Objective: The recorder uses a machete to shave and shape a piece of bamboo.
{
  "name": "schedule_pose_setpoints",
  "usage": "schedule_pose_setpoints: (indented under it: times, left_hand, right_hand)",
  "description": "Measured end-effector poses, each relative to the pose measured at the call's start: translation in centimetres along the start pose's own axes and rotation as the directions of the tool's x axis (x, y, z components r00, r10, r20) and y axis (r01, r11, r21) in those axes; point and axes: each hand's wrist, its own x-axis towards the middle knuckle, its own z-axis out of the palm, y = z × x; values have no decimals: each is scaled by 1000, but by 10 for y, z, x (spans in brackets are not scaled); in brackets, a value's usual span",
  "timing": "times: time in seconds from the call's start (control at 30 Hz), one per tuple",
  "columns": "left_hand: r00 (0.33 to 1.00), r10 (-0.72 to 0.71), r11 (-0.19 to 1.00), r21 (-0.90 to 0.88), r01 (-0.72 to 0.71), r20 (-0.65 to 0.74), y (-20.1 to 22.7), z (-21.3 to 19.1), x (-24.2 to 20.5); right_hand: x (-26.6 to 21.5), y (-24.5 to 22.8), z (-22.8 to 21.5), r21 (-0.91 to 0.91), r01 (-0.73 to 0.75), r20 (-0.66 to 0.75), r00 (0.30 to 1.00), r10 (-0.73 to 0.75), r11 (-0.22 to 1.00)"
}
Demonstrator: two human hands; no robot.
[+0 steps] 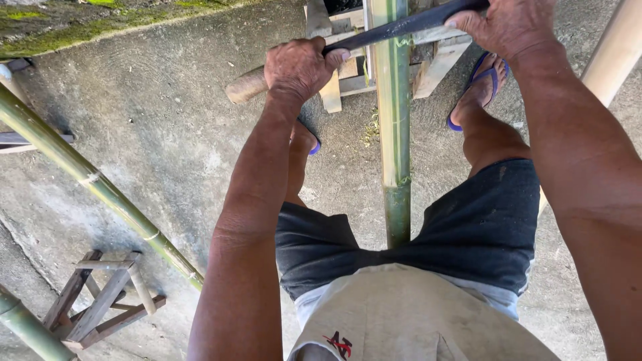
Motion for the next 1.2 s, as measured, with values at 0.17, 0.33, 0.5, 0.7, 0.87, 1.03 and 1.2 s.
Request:
schedule_pose_setpoints:
  times: [0.17, 0.33, 0.5, 0.7, 0.87, 1.03, 1.2]
  left_hand:
    - [990, -5, 999, -37, 11, 143, 9, 15, -42]
    - [996, 32, 999, -12, -31, 85, 14, 43, -81]
    - [982, 17, 1000, -4, -17, 187, 24, 55, -125]
    - [982, 41, 998, -56, -31, 186, 36, 68, -177]
    - [973, 23, 995, -100, 0, 232, 46, 72, -219]
    - [961, 50, 991, -130, -15, 271, 51, 83, -236]
    - [948, 43, 993, -122, -4, 316, 44, 80, -217]
  right_hand:
    - [-48, -24, -16, 155, 45, -75, 997, -34, 987]
    - [-101, -26, 5, -10, 86, -152, 985, -87, 996]
    - [-144, -46, 4, -114, 113, -191, 972, -133, 987]
    - [-196, -76, 1, -79, 26, -20, 999, -27, 997]
    - [-240, -97, -7, 25, -47, 88, 995, 44, 999]
    - [-263, -100, -3, 38, 42, -44, 998, -40, 998]
    - [-234, -97, -20, 89, 9, 31, 999, -12, 996]
